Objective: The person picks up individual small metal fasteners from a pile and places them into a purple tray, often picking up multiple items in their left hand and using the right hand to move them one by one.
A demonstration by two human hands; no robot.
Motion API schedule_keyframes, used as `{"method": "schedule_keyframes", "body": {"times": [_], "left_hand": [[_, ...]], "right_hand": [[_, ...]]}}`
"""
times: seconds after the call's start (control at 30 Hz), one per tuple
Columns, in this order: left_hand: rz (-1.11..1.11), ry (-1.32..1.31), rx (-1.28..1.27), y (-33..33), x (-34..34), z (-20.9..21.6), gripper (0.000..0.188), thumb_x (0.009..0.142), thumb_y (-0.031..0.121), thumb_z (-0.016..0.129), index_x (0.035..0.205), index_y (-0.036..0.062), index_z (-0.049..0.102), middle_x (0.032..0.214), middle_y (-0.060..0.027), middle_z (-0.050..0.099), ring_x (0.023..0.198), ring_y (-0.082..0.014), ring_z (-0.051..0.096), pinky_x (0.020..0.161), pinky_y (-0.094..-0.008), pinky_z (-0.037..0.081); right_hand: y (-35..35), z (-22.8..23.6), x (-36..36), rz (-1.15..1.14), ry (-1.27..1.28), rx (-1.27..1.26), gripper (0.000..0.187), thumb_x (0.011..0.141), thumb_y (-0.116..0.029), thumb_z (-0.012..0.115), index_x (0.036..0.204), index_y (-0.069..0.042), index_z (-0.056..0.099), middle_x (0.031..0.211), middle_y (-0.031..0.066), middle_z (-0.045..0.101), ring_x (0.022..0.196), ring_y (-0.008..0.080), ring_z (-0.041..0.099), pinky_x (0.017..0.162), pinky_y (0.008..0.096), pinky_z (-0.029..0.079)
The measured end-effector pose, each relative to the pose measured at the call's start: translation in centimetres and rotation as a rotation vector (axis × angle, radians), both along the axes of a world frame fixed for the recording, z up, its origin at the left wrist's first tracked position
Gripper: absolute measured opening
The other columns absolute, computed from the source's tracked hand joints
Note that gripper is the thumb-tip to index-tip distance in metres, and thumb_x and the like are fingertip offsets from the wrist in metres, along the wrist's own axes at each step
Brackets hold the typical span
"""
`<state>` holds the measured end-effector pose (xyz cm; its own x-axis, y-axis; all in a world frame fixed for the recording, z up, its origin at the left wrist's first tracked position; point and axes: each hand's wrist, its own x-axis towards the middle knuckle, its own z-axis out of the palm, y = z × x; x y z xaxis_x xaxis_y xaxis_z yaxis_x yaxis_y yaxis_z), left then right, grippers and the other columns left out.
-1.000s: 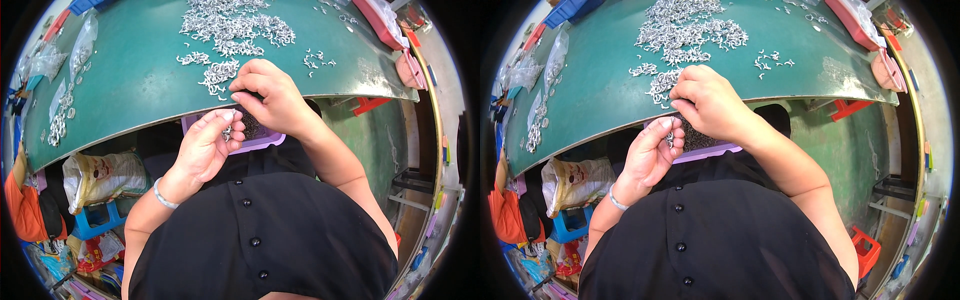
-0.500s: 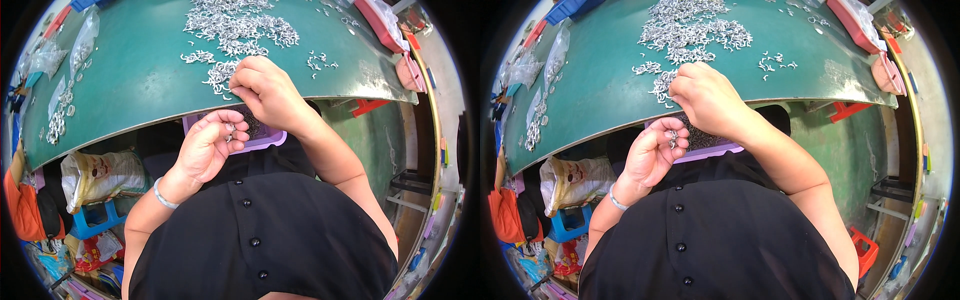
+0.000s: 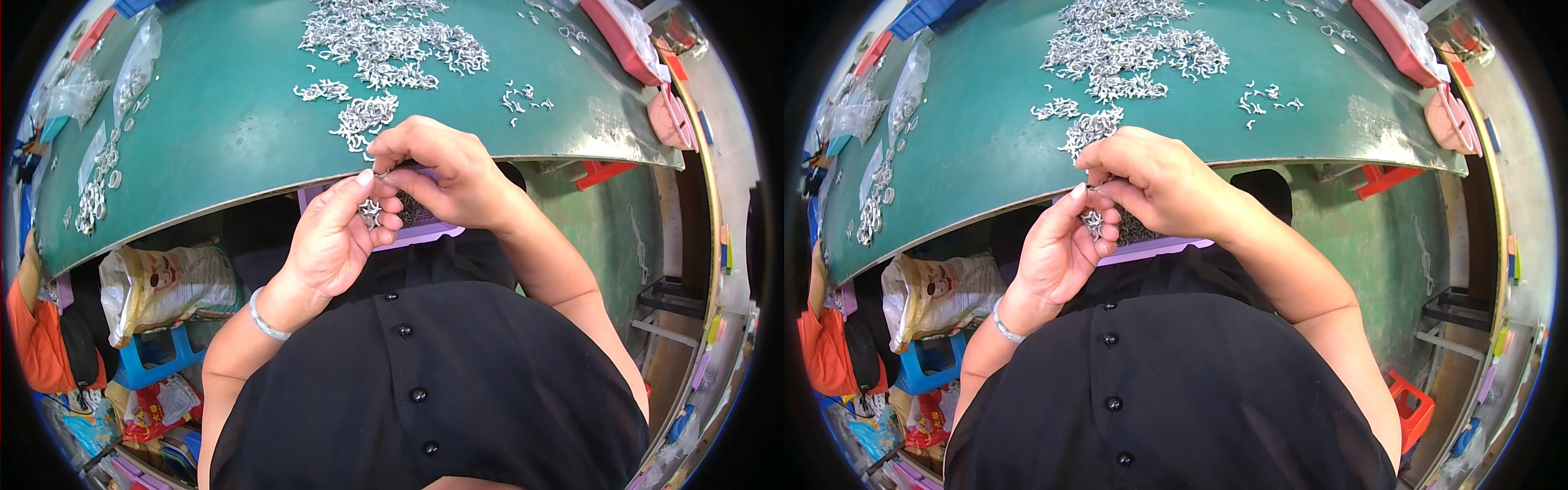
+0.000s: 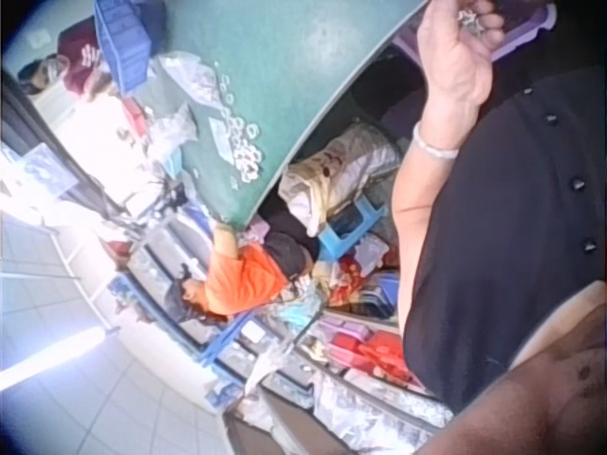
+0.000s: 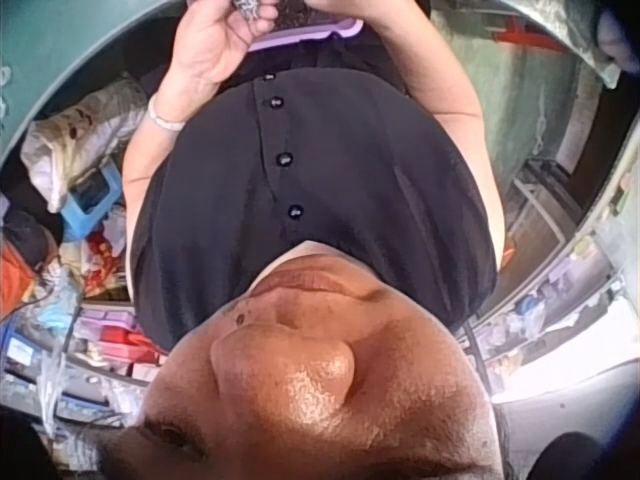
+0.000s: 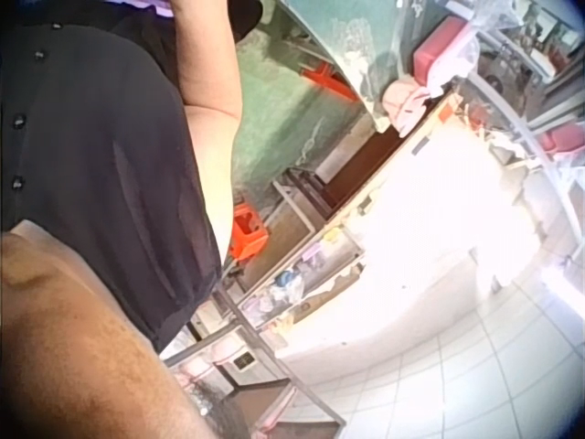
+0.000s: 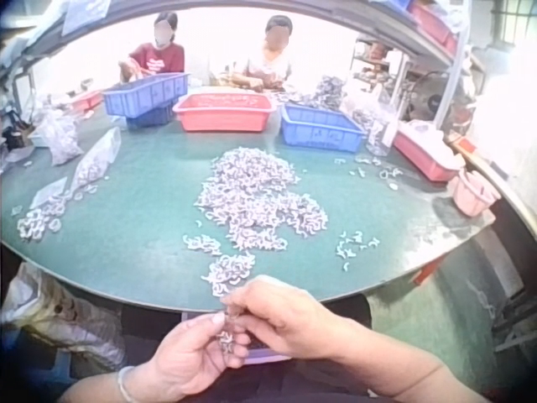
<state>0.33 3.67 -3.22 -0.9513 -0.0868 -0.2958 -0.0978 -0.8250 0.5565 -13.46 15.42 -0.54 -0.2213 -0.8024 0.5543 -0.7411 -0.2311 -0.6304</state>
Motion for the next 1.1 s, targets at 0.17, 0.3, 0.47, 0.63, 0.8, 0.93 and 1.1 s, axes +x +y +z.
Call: {"method": "schedule_keyframes", "body": {"times": [0.17,0.3,0.47,0.63,0.8,0.93,1.1], "left_hand": [[0.013,-0.022,-0.037,0.0,-0.1,0.0,0.019,0.091,0.025,0.055,0.095,0.0062,0.06,0.083,-0.0032,0.06,0.07,-0.0123,0.056,0.06,-0.0255,0.047],[0.022,-0.026,-0.074,-0.1,0.1,-0.3,0.015,0.089,0.021,0.059,0.093,0.0058,0.059,0.082,-0.0033,0.059,0.068,-0.0119,0.056,0.059,-0.0245,0.046],[0.033,-0.017,-0.058,0.0,0.1,-0.5,0.012,0.089,0.016,0.059,0.094,0.0052,0.059,0.081,-0.0037,0.06,0.069,-0.0114,0.056,0.059,-0.0239,0.046],[0.08,-0.043,-0.069,0.1,0.2,-0.4,0.014,0.088,0.014,0.059,0.099,0.0044,0.06,0.081,-0.0039,0.06,0.068,-0.0117,0.056,0.059,-0.024,0.045],[0.066,-0.025,-0.041,0.0,0.2,-0.6,0.011,0.088,0.011,0.058,0.097,0.0042,0.059,0.08,-0.0036,0.059,0.068,-0.0116,0.055,0.058,-0.0239,0.044],[0.067,-0.04,-0.059,0.1,0.2,-0.3,0.009,0.088,0.009,0.056,0.095,0.0036,0.059,0.078,-0.0031,0.059,0.067,-0.0113,0.054,0.057,-0.0237,0.043],[0.061,-0.058,-0.053,-0.1,0.3,-0.3,0.009,0.088,0.009,0.057,0.095,0.0035,0.06,0.078,-0.003,0.059,0.067,-0.0112,0.054,0.057,-0.0234,0.043]], "right_hand": [[0.2,0.1,0.0,0.03,0.005,0.021,0.039,0.07,0.004,0.064,0.106,-0.005,0.055,0.081,0.0067,0.061,0.077,0.0247,0.059,0.066,0.0336,0.049],[0.3,0.2,0.0,0.031,-0.018,0.052,0.039,0.07,0.004,0.064,0.107,-0.005,0.055,0.082,0.0071,0.062,0.078,0.0249,0.06,0.067,0.0336,0.05],[0.2,0.0,-0.1,0.038,-0.02,0.054,0.039,0.07,0.004,0.064,0.107,-0.005,0.055,0.081,0.0072,0.062,0.078,0.0253,0.061,0.067,0.0334,0.05],[0.2,0.1,0.1,0.034,-0.034,0.063,0.039,0.07,0.003,0.065,0.107,-0.005,0.055,0.082,0.0075,0.062,0.076,0.0253,0.061,0.066,0.0331,0.05],[0.0,0.3,-0.5,-0.01,0.043,0.023,0.028,0.07,0.0,0.067,0.097,-0.004,0.06,0.086,0.0074,0.06,0.079,0.0239,0.059,0.067,0.0316,0.049],[-0.5,0.1,-0.3,-0.138,0.2,-0.005,0.014,0.071,-0.004,0.069,0.084,-0.003,0.064,0.085,0.0065,0.058,0.079,0.0226,0.056,0.066,0.0316,0.046],[-1.0,-0.2,-0.3,-0.167,0.253,0.028,0.012,0.071,-0.005,0.069,0.082,-0.004,0.064,0.081,0.006,0.056,0.076,0.0231,0.052,0.065,0.0333,0.043]]}}
